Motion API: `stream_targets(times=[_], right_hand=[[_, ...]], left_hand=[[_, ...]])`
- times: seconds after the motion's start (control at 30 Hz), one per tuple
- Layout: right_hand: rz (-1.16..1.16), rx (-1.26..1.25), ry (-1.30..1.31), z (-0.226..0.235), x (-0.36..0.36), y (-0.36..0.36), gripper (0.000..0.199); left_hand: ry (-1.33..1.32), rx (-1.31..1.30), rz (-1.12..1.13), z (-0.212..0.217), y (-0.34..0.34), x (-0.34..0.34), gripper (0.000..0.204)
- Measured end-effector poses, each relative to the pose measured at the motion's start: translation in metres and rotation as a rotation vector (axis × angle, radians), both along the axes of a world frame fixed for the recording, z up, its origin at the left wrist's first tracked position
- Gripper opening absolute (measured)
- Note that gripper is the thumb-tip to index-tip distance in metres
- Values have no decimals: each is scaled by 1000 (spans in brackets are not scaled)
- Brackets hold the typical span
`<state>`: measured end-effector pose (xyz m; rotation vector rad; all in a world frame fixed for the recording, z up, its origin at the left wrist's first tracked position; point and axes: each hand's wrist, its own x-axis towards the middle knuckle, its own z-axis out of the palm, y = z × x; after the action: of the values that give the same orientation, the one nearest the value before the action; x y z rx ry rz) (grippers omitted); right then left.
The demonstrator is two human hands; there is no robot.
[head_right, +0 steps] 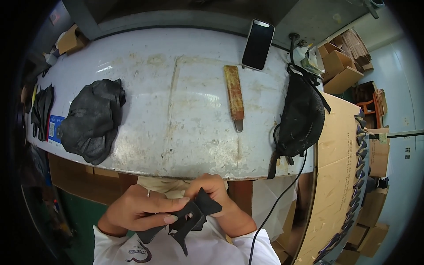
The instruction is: Inspecting and organizing bicycle saddle components on an industrial workbench.
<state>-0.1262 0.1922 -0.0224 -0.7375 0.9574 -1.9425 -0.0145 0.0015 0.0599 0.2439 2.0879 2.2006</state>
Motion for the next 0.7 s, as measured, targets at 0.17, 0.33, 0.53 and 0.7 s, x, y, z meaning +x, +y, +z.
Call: stream_targets(times=[0.17,0.33,0.53,0.7], right_hand=[[-214,55,84,6,18,-2,20],[-484,79,454,12,23,-1,23],[134,183,-171,30,8,-7,21],[19,283,-377,38,10,-10,29]], left_hand=[[72,-99,99,-6,5,5,50],[-26,5,45,-8,-2,5,50],[-40,-34,61,-15,-14,15,50],[-39,-11,145,-16,-5,12,52]])
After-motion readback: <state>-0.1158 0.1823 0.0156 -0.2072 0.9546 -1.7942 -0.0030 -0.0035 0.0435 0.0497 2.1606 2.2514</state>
